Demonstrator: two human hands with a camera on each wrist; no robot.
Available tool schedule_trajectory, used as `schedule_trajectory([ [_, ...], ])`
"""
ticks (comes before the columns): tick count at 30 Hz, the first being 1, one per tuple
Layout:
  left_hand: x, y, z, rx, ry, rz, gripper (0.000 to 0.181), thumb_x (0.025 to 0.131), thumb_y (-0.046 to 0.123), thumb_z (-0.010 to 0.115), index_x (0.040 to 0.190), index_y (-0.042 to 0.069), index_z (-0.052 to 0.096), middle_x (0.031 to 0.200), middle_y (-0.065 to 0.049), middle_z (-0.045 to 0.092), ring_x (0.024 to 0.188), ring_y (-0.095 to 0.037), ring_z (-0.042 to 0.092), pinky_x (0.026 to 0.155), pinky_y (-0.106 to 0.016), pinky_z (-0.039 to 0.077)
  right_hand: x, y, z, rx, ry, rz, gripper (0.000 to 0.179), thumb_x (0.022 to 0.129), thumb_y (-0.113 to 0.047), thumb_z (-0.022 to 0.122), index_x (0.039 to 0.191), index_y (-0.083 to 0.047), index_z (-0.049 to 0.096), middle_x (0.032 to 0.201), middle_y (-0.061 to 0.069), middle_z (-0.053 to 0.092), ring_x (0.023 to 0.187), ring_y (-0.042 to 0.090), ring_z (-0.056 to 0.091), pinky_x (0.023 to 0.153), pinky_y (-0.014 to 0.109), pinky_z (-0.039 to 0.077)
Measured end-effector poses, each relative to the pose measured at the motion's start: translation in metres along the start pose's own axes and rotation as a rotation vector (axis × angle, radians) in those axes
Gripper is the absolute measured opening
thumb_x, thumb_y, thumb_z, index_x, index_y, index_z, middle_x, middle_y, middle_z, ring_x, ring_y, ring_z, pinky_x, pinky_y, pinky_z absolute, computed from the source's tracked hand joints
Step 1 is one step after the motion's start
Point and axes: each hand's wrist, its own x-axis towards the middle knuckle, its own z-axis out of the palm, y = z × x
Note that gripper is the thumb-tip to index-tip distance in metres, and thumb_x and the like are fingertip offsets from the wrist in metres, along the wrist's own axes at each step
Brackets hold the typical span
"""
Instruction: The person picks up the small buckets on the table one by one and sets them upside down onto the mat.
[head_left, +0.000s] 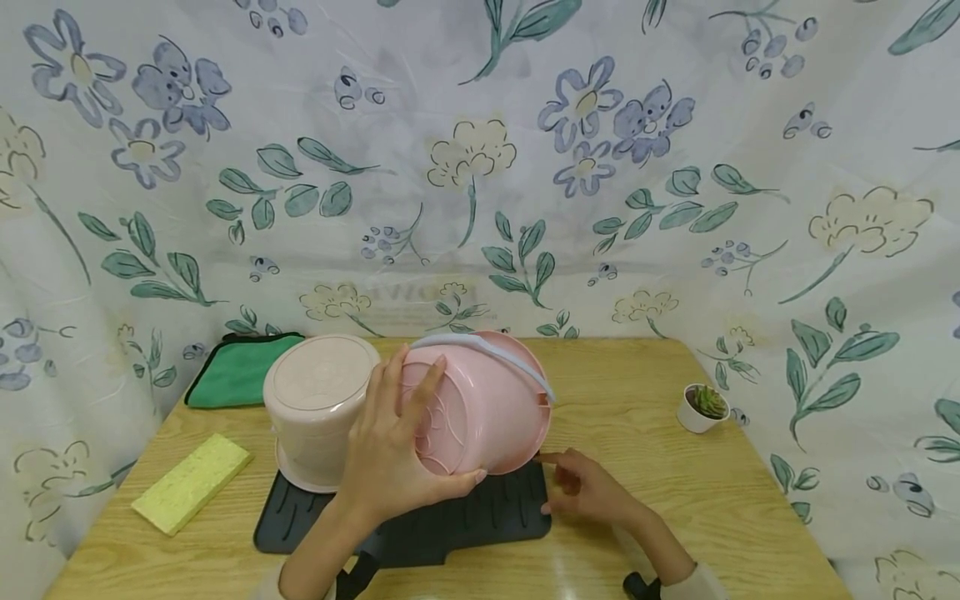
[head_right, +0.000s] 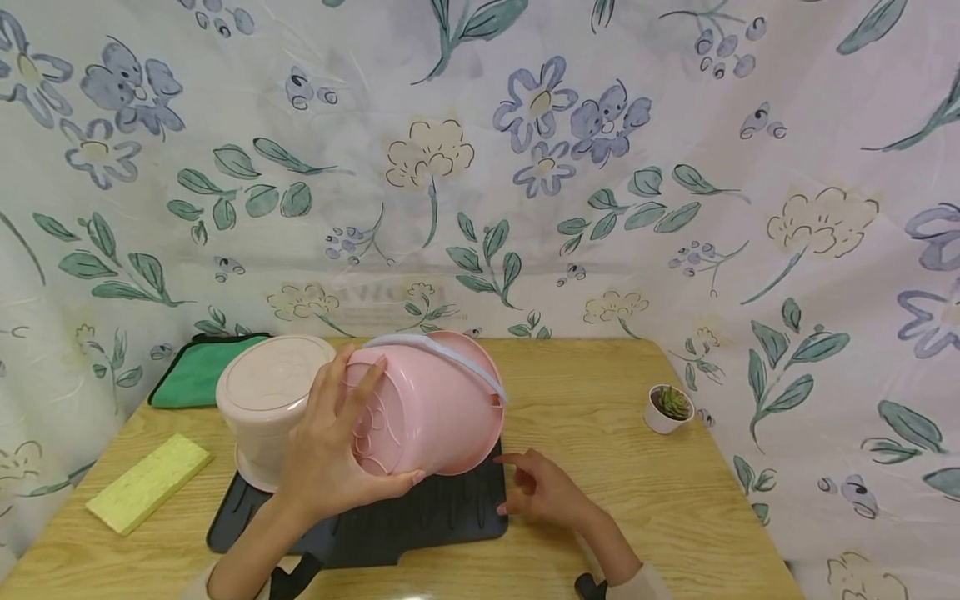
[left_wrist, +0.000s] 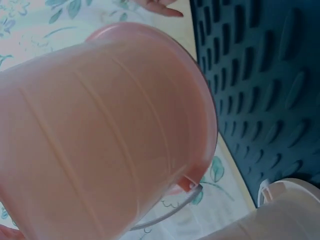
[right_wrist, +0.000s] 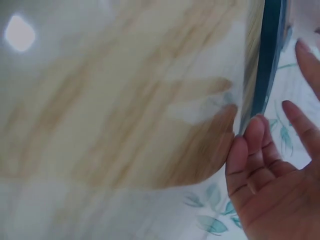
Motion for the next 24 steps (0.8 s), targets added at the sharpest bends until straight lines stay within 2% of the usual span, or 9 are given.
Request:
schedule_trajectory([
  [4,-0.003,0.002,0.002,0.046,0.010,0.006,0.120,0.053,0.079,0.075,0.156,0.034,0.032,0.158,-0.019,0.028,0.137,-0.042,0.034,0.090,-0.065,0.049,-0.001,-0.004,0.002,-0.063,-0.008,0.048,0.062,0.079,-0.027,0.085,0.131,-0.002,0.061,0.085,0.008,0.050,0.069,0.008,0.042,0.062,0.019,0.039],
  [11,-0.004,0.004,0.004,0.116,0.020,0.027,0.124,0.049,0.073,0.081,0.155,0.033,0.033,0.159,-0.021,0.027,0.137,-0.050,0.035,0.093,-0.068,0.046,-0.005,-0.006,0.001,-0.055,-0.034,0.101,0.061,0.080,-0.027,0.084,0.131,-0.003,0.062,0.089,0.007,0.051,0.072,0.010,0.044,0.063,0.021,0.041],
  [18,-0.005,0.005,0.007,0.157,0.017,0.039,0.123,0.048,0.077,0.079,0.154,0.034,0.035,0.156,-0.023,0.030,0.134,-0.052,0.037,0.095,-0.069,0.043,-0.008,-0.005,0.002,-0.052,-0.028,0.105,0.061,0.081,-0.028,0.083,0.132,-0.002,0.062,0.089,0.006,0.051,0.072,0.008,0.044,0.063,0.020,0.042],
  [24,-0.008,0.009,0.014,0.179,-0.011,0.014,0.121,0.049,0.081,0.076,0.154,0.035,0.035,0.155,-0.023,0.031,0.133,-0.050,0.036,0.089,-0.071,0.045,-0.007,-0.005,0.001,-0.069,-0.022,0.101,0.060,0.081,-0.029,0.082,0.132,-0.004,0.062,0.089,0.004,0.050,0.071,0.009,0.043,0.063,0.020,0.041],
])
